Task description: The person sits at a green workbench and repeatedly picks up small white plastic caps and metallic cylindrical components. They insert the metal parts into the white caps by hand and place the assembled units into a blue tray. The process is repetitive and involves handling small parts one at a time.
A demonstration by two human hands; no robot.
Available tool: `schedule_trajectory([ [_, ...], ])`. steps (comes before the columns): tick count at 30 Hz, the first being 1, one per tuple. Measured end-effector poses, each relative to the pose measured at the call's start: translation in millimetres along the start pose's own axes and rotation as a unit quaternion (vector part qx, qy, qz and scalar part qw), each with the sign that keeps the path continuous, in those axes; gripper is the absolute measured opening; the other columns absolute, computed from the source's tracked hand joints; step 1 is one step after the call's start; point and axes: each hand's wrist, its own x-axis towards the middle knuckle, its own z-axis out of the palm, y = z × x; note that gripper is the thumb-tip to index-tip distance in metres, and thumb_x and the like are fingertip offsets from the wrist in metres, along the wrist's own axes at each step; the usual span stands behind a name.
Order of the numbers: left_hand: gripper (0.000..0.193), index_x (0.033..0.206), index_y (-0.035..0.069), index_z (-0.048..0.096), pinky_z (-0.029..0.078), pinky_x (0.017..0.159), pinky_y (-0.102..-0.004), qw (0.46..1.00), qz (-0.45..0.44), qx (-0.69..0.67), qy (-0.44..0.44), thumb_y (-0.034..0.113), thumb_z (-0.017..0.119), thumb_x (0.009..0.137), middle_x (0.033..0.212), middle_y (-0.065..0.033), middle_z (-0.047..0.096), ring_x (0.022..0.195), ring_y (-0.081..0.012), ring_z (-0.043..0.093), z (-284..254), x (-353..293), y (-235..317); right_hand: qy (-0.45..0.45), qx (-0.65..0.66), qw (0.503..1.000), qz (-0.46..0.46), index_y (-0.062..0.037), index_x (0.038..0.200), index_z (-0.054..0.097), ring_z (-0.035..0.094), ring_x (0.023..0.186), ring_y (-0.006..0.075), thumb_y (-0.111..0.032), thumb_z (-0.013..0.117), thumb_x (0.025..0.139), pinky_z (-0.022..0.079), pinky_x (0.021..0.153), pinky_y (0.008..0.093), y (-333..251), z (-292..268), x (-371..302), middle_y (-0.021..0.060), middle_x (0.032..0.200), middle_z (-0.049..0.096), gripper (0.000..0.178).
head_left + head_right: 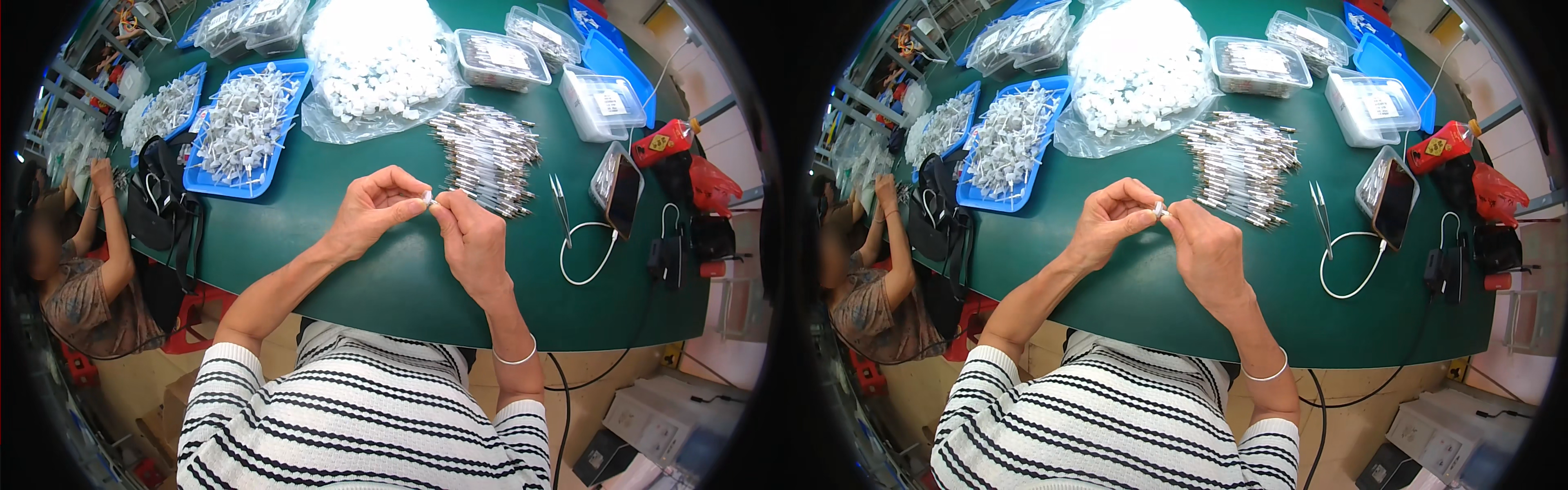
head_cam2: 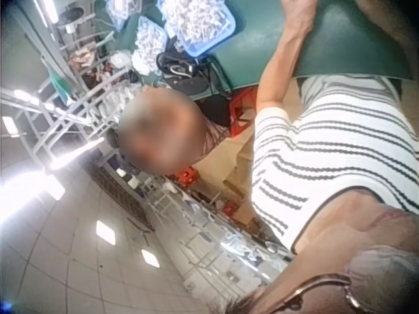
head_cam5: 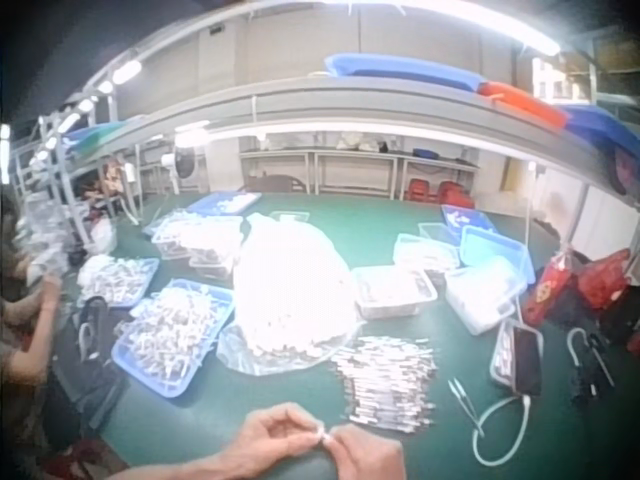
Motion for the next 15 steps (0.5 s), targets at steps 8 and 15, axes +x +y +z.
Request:
schedule_trajectory([
  [8,0.015,0.099,-0.001,0.059,0.049,0.083,-0.025,0.997,0.064,0.036,-0.007,-0.003,0.063,0.085,0.099,-0.0064,0.058,0.09,-0.011,0.058,13,-4,13,-0.027,0.229,0.97,0.07,0.0003,0.091,0.06,0.052,0.061,0.0072,-0.01,0.058,0.091,0.041,0.055,0.0225,11,5,-3,0.0017,0.069,0.054,0.01],
  [15,0.014,0.098,-0.002,0.062,0.049,0.077,-0.0261,0.988,0.123,0.096,-0.012,-0.002,0.064,0.084,0.095,-0.0065,0.058,0.086,-0.012,0.057,11,-6,9,-0.057,0.304,0.946,0.097,-0.001,0.093,0.061,0.054,0.067,0.0064,-0.012,0.055,0.094,0.042,0.059,0.0207,16,9,-6,0.0006,0.075,0.058,0.013],
])
